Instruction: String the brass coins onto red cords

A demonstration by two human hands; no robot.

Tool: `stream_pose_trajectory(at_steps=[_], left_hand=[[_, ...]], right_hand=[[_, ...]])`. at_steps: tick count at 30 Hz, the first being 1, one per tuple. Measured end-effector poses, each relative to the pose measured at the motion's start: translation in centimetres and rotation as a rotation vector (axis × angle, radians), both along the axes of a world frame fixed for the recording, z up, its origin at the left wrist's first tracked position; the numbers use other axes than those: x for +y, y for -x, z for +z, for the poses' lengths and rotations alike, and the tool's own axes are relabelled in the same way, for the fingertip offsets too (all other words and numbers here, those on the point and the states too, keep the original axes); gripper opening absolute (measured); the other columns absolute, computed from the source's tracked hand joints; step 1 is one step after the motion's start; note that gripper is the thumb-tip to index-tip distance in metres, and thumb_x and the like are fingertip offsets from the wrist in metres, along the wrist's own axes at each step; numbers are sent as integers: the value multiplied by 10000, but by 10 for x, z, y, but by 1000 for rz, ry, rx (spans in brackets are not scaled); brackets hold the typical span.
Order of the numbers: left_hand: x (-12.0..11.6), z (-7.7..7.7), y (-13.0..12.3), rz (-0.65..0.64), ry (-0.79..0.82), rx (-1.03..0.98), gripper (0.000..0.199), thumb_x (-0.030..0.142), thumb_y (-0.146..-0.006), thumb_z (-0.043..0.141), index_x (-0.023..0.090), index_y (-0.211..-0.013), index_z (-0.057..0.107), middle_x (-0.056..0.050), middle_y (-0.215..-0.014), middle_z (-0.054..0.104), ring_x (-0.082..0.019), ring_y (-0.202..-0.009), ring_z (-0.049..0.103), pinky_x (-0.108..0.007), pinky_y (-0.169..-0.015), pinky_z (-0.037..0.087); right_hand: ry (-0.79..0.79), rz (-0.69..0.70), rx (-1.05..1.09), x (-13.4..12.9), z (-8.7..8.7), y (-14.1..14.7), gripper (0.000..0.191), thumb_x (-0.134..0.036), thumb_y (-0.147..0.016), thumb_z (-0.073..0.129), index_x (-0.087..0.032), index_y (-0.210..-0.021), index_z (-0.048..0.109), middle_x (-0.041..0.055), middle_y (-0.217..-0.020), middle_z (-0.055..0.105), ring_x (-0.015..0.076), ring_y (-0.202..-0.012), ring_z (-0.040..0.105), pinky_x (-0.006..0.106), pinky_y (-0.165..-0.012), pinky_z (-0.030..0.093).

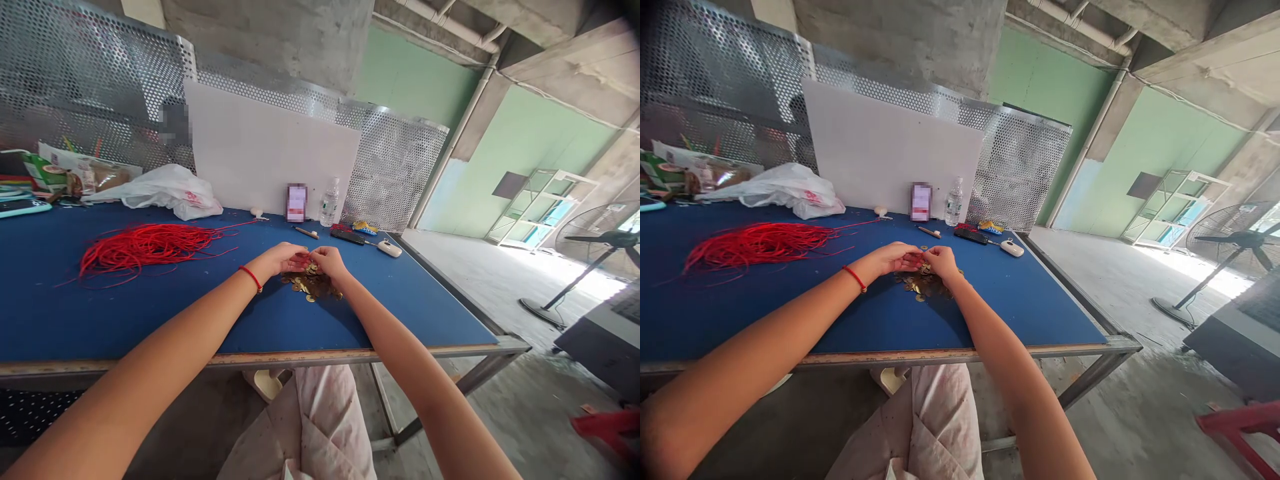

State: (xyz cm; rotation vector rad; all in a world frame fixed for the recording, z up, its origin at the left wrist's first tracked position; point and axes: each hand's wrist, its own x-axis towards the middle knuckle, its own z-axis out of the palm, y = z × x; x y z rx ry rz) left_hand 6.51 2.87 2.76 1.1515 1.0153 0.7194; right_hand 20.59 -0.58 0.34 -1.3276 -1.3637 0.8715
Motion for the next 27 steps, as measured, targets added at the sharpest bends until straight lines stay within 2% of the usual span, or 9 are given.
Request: stream_pose_trajectory(at_steps=[8, 18, 23, 27], left_hand=[[4, -3, 2, 12, 5, -31, 91, 172, -712, 717, 103, -667, 679, -89, -631, 684, -160, -552, 647, -267, -592, 549], [6, -5, 4, 10, -52, -68, 268, 209, -548, 889, 106, -696, 692, -64, -640, 678, -139, -572, 640, -269, -639, 538], [6, -3, 4, 27, 3, -151, 210, 128, -583, 863, 98, -701, 692, -58, -670, 680, -111, -602, 633, -230, -659, 534], [13, -6, 3, -23, 16, -192, 178, 136, -620, 845, 115, -684, 681, -58, -666, 666, -117, -615, 628, -229, -646, 539]], right_hand=[[13, -8, 12, 1, 0, 0, 158, -196, -749, 568, -179, -592, 562, -69, -472, 468, 58, -409, 370, 201, -423, 300], [-15, 23, 48, -3, 4, 0, 160, -244, -746, 603, -173, -607, 569, -72, -500, 466, 52, -428, 369, 198, -440, 299], [-74, 47, 61, -5, 8, -1, 123, -214, -748, 574, -168, -634, 569, -67, -524, 471, 56, -456, 382, 194, -458, 308], [-149, 47, -24, 0, 6, -3, 108, -232, -757, 565, -173, -668, 575, -64, -536, 485, 69, -476, 401, 202, -481, 310]])
